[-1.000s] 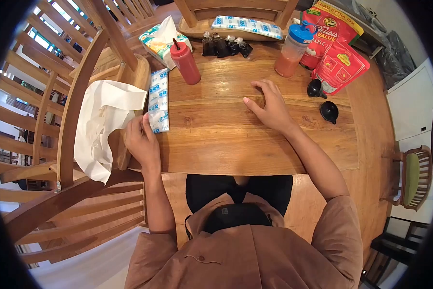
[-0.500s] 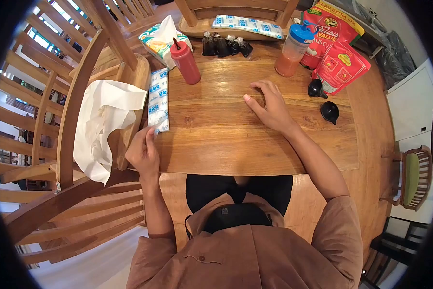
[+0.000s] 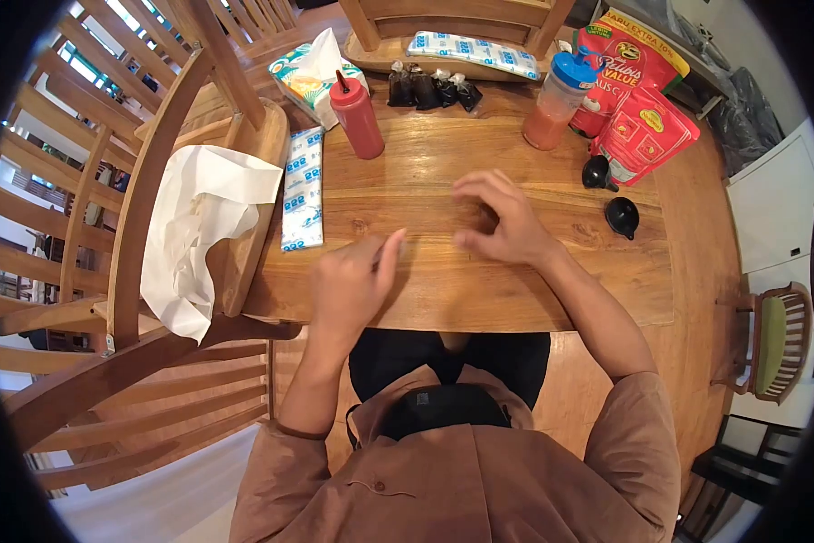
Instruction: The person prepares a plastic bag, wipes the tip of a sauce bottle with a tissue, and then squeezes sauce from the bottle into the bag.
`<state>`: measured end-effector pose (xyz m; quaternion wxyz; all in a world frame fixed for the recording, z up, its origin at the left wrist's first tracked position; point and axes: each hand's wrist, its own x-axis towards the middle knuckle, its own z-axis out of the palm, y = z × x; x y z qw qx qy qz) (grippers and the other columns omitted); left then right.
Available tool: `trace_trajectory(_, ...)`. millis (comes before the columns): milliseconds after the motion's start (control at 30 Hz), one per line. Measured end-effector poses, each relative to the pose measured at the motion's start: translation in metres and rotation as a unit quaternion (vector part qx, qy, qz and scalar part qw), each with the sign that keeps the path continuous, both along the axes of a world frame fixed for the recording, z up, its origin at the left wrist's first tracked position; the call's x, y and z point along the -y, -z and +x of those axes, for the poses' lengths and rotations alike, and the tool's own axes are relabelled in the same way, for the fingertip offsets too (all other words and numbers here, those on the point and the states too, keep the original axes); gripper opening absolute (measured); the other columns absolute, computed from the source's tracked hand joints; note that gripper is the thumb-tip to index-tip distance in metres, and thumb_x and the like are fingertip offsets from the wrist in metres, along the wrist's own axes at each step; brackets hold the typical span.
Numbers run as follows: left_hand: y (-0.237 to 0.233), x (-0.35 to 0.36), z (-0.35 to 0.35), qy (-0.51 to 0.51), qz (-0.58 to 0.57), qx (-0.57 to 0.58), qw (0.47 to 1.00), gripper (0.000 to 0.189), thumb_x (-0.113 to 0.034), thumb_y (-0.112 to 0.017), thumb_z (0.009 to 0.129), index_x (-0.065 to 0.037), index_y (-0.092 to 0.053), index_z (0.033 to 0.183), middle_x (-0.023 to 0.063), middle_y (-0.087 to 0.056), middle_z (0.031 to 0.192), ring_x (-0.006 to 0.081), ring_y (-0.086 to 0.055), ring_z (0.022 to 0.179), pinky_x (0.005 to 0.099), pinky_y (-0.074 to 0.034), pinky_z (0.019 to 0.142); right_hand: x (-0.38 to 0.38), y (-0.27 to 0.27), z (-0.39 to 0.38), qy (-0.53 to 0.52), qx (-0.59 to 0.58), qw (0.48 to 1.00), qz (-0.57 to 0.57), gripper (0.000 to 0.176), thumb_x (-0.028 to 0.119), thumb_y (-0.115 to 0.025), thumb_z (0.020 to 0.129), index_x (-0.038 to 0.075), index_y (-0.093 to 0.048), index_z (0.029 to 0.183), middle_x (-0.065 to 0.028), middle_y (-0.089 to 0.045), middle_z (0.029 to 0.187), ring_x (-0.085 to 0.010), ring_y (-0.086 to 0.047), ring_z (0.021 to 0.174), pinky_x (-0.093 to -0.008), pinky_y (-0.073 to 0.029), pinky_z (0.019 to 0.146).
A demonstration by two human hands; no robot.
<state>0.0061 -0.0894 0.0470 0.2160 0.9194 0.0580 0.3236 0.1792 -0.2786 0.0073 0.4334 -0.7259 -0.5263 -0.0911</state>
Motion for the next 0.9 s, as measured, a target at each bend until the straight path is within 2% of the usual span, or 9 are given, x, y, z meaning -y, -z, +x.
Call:
trace_trajectory(67, 0.004, 0.005, 0.014, 0.015, -0.006, -0.057, 0.998, 0.019, -0.018, -0.074, 0.088, -0.001, -0.072, 0.078, 0.0162, -0.067, 0.065, 0.0316, -0.065, 0.053, 0.0355, -0.049, 0.049, 0.001, -0.011, -0.010, -0.088, -0.003, 0.996, -0.005, 0.057, 0.034, -0.086, 0.073, 0.003, -0.062, 0.114, -0.0128, -0.061, 0.105, -0.0268, -0.061, 0.094, -0.0354, -0.049, 0.083)
trace_trajectory(233, 0.006, 0.022, 0.043, 0.013, -0.004, -0.121, 0.993, 0.037, -0.032, -0.065, 0.093, 0.000, -0.070, 0.075, 0.0198, -0.063, 0.059, 0.0385, -0.064, 0.055, 0.0424, -0.050, 0.053, -0.003, -0.011, -0.028, -0.064, -0.062, 0.996, -0.019, 0.060, 0.033, -0.087, 0.071, 0.001, -0.061, 0.114, -0.0122, -0.063, 0.100, -0.0248, -0.064, 0.077, -0.0336, -0.053, 0.070)
trace_trajectory(300, 0.005, 0.027, 0.050, 0.025, -0.080, -0.105, 0.991, 0.040, -0.036, -0.064, 0.093, 0.001, -0.070, 0.077, 0.0208, -0.063, 0.060, 0.0396, -0.064, 0.057, 0.0445, -0.051, 0.055, -0.003, -0.006, -0.026, -0.038, -0.074, 0.997, -0.008, 0.058, 0.028, -0.087, 0.072, 0.001, -0.060, 0.116, -0.0119, -0.064, 0.100, -0.0238, -0.063, 0.074, -0.0327, -0.053, 0.067)
trace_trajectory(367, 0.004, 0.029, 0.053, 0.036, -0.084, -0.105, 0.990, 0.042, -0.037, -0.064, 0.092, 0.001, -0.068, 0.076, 0.0213, -0.063, 0.060, 0.0405, -0.065, 0.058, 0.0454, -0.051, 0.055, -0.003, -0.001, -0.023, -0.027, -0.125, 0.991, 0.034, 0.048, 0.006, -0.081, 0.076, 0.003, -0.061, 0.120, -0.0071, -0.061, 0.087, -0.0186, -0.057, 0.067, -0.0281, -0.048, 0.061)
trace_trajectory(400, 0.003, 0.030, 0.053, 0.045, -0.088, -0.107, 0.989, 0.044, -0.039, -0.065, 0.091, 0.002, -0.067, 0.075, 0.0219, -0.063, 0.060, 0.0414, -0.065, 0.058, 0.0464, -0.052, 0.056, -0.004, -0.001, -0.020, -0.028, -0.125, 0.991, 0.035, 0.048, 0.006, -0.081, 0.076, 0.003, -0.061, 0.120, -0.0071, -0.061, 0.087, -0.0186, -0.057, 0.067, -0.0281, -0.048, 0.061)
trace_trajectory(500, -0.007, 0.031, 0.052, 0.069, -0.051, -0.124, 0.989, 0.045, -0.040, -0.065, 0.090, 0.002, -0.065, 0.074, 0.0219, -0.063, 0.061, 0.0417, -0.064, 0.059, 0.0469, -0.051, 0.056, -0.003, -0.004, -0.014, -0.044, -0.055, 0.997, 0.039, 0.025, 0.002, -0.070, 0.085, 0.000, -0.065, 0.109, -0.0136, -0.066, 0.091, -0.0281, -0.065, 0.075, -0.0342, -0.052, 0.066)
trace_trajectory(600, -0.001, 0.024, 0.055, 0.090, 0.027, -0.114, 0.989, 0.032, -0.033, -0.070, 0.087, -0.003, -0.069, 0.079, 0.0137, -0.063, 0.060, 0.0358, -0.065, 0.059, 0.0444, -0.050, 0.062, 0.000, -0.006, -0.009, -0.037, -0.079, 0.996, 0.016, 0.014, 0.000, -0.066, 0.088, -0.001, -0.069, 0.101, -0.0144, -0.065, 0.085, -0.0305, -0.065, 0.074, -0.0352, -0.052, 0.065)
trace_trajectory(700, 0.009, 0.017, 0.056, 0.081, 0.008, -0.136, 0.987, 0.022, -0.026, -0.072, 0.085, -0.005, -0.069, 0.082, 0.0122, -0.065, 0.067, 0.0338, -0.065, 0.067, 0.0448, -0.049, 0.068, 0.005, -0.006, 0.001, -0.018, -0.106, 0.994, -0.011, 0.011, 0.004, -0.067, 0.089, -0.001, -0.070, 0.099, -0.0147, -0.064, 0.083, -0.0273, -0.064, 0.071, -0.0334, -0.050, 0.064)
trace_trajectory(900, 0.011, 0.006, 0.059, 0.115, 0.024, -0.053, 0.992, 0.016, -0.020, -0.068, 0.088, -0.004, -0.067, 0.085, 0.0114, -0.066, 0.076, 0.0312, -0.063, 0.080, 0.0425, -0.046, 0.079, 0.012, -0.004, 0.012, -0.014, -0.242, 0.969, -0.041, 0.014, 0.011, -0.068, 0.092, -0.001, -0.071, 0.098, -0.0073, -0.065, 0.079, -0.0100, -0.056, 0.066, -0.0265, -0.046, 0.060)
